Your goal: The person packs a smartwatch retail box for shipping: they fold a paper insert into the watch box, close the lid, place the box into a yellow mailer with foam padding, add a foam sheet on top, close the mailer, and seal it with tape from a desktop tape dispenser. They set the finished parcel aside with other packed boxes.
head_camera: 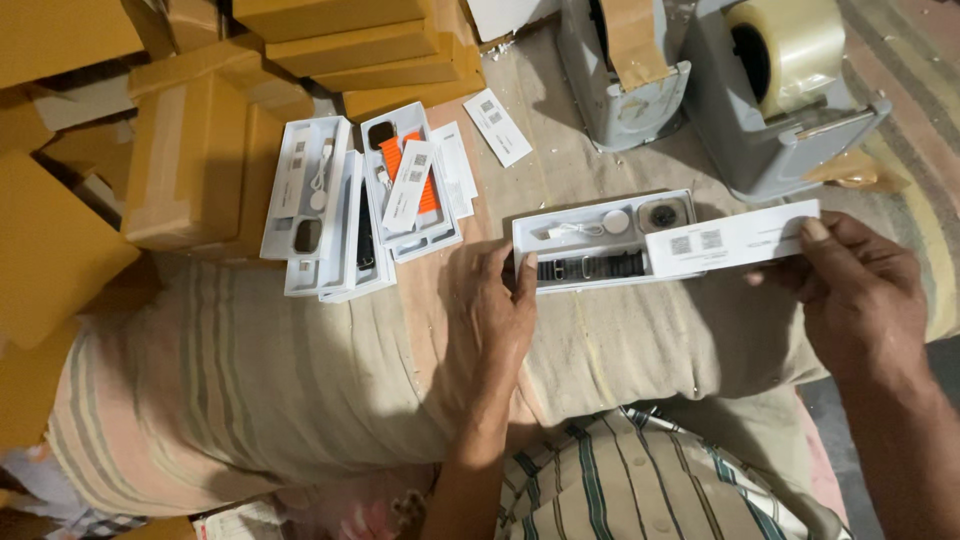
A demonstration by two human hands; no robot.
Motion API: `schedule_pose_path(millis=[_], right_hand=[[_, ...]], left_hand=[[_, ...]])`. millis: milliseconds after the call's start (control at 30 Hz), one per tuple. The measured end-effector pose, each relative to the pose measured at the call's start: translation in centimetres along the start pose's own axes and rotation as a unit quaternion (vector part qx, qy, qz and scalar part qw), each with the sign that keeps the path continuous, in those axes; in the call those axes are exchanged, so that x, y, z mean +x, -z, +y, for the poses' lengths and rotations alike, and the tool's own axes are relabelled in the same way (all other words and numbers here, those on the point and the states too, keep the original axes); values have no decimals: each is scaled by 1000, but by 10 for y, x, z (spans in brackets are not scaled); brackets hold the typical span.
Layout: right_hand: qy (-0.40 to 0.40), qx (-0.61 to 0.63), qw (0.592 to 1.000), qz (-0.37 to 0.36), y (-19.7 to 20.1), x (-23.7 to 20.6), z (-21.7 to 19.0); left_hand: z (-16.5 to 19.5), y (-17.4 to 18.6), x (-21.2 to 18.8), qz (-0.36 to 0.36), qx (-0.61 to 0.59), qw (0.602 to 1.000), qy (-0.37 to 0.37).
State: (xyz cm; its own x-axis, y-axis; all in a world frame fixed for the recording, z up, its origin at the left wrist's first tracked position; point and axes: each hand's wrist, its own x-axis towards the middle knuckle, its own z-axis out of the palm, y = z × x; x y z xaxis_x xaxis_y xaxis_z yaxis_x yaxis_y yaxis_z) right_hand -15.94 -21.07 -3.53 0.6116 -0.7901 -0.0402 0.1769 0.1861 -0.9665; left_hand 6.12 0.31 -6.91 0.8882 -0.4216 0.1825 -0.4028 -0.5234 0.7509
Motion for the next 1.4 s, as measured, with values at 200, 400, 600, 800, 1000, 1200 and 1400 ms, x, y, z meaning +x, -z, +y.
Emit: schedule_pose_path(millis=[200,400,600,800,1000,1200,1400], right_hand=[[-63,55,996,-13,-14,0,6],[-82,-119,984,-104,-25,-3,4],[-86,-44,991,-97,-46,-7,0],[-193,-170,957,-138,-63,-39,23],[-252,-131,944,-166,-62,-50,55],[-109,-146,979,-95,-33,-25,39],[-111,-95,987,-65,-53,-34,23]], left_hand=[[3,9,-12,123,22,979,-162],[47,6,-38,-140,-122,963,-193],[62,3,-47,-268,-334,899,90],[49,-22,-62,-126,-549,823,73],[40,-19,-65,-124,-582,793,132],[35,-9,-59,-140,-567,804,113],[38,-25,-70,-140,-589,791,88]])
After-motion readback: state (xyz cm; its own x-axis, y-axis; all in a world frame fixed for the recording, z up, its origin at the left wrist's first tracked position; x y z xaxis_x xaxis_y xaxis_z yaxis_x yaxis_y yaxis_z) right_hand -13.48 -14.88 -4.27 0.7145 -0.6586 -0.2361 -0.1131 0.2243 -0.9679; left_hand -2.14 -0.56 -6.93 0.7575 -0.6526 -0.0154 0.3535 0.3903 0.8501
